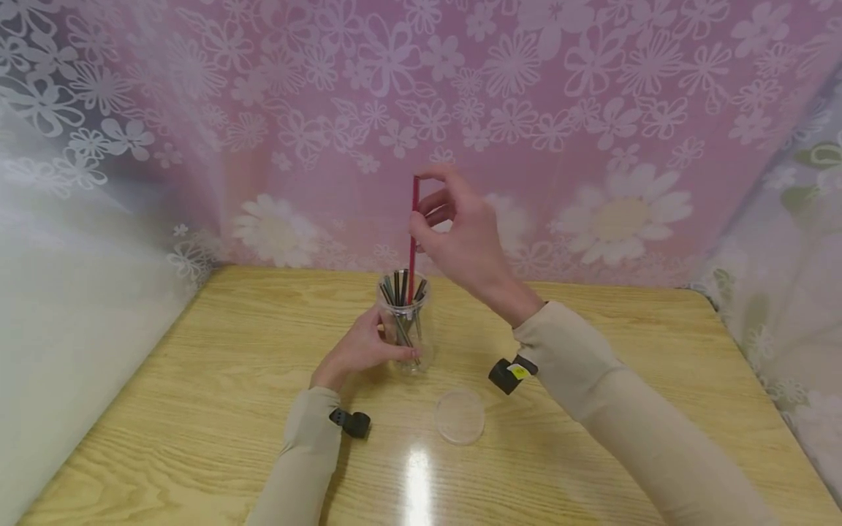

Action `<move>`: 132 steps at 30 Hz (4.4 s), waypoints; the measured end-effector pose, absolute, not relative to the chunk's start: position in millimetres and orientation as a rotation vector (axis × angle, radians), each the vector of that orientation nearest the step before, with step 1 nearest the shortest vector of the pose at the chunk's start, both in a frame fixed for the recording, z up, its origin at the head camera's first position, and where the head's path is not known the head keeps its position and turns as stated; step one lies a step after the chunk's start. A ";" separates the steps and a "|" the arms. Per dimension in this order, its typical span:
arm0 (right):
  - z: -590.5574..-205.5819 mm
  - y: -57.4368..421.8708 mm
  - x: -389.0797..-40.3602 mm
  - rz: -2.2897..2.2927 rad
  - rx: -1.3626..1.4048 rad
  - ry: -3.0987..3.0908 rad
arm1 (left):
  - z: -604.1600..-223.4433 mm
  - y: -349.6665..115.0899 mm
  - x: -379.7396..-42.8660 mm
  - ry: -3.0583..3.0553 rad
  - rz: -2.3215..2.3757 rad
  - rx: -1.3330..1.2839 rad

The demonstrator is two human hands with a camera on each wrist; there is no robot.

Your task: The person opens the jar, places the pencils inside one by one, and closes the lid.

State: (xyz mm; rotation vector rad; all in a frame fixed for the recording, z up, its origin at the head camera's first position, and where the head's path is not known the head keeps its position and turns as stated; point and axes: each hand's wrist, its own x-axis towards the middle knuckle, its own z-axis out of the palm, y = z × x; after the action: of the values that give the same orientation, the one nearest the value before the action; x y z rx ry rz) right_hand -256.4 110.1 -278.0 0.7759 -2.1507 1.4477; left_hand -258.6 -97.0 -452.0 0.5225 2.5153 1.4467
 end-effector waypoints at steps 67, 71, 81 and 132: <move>-336.6 110.6 -261.6 0.911 1.040 -2.482 | -452.4 -96.5 -256.2 2.494 1.477 0.536; -333.5 109.5 -263.6 0.890 1.065 -2.514 | -453.7 -96.7 -257.7 2.500 1.472 0.545; -326.6 114.5 -266.5 0.957 1.170 -2.601 | -453.5 -97.5 -258.2 2.492 1.467 0.542; -418.5 283.0 -239.2 0.986 0.273 -2.723 | -454.7 -95.9 -256.6 2.521 1.480 0.535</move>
State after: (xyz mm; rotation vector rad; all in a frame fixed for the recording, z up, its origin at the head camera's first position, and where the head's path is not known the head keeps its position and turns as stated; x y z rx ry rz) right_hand -239.2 283.0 -418.5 0.2733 -2.7227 0.9860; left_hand -256.6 -95.9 -454.7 0.5345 2.5206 1.4805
